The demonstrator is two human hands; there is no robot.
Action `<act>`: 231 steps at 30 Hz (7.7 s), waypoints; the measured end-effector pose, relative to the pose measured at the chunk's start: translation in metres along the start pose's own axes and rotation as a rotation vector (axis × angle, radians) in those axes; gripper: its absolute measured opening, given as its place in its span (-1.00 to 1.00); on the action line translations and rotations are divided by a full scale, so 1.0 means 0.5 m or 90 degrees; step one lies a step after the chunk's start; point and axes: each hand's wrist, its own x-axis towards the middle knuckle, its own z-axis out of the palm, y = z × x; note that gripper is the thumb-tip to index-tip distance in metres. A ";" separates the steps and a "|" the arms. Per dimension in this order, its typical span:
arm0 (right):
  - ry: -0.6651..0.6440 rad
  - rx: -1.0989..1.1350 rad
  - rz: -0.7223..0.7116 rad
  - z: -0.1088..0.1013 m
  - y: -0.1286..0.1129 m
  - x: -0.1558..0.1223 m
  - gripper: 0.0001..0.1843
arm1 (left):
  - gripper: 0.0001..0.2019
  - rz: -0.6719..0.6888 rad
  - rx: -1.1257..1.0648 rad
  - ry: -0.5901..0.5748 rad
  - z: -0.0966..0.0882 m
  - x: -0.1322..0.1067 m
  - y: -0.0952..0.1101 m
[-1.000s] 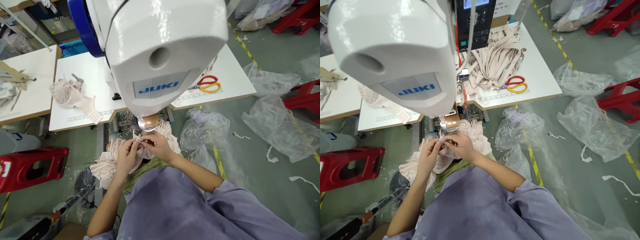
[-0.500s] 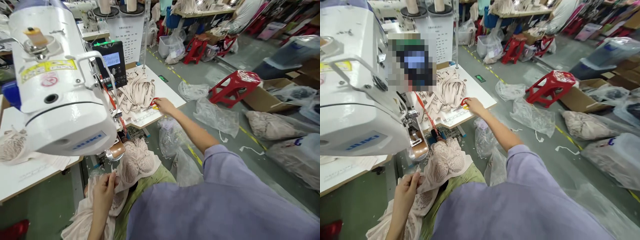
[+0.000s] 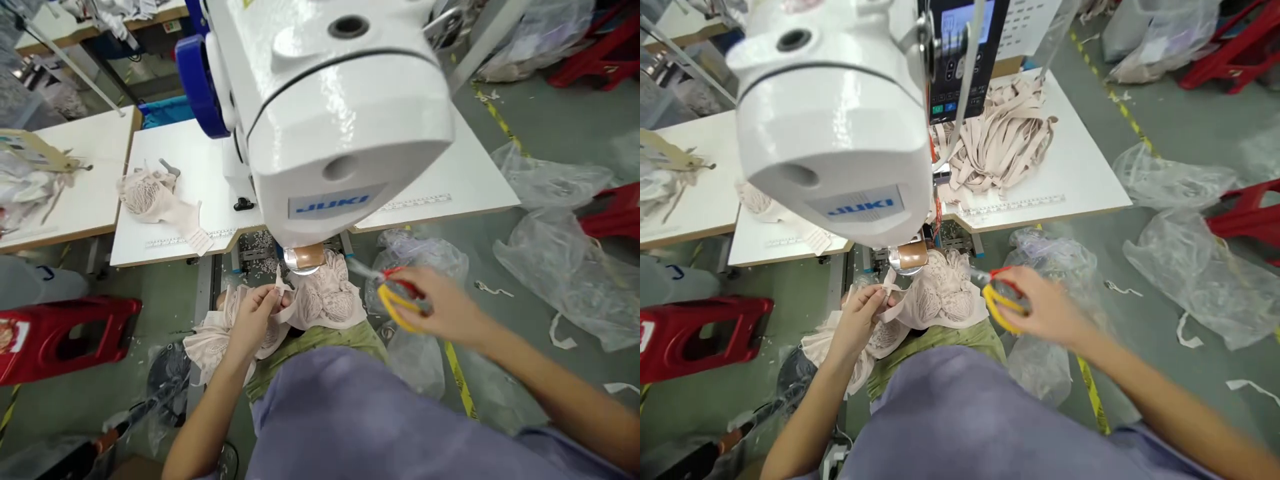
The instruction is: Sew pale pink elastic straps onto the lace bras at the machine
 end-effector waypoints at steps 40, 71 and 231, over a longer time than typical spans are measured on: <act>-0.067 0.268 -0.049 0.139 -0.196 0.086 -0.58 | -0.74 0.080 0.243 0.039 -0.008 0.000 0.017; -0.130 0.268 -0.159 0.142 -0.174 0.093 -0.18 | -0.74 0.526 0.721 0.032 0.040 0.012 -0.004; 0.159 0.433 -0.414 0.131 -0.188 0.021 -0.88 | -0.88 0.908 0.578 -0.135 0.059 0.003 0.018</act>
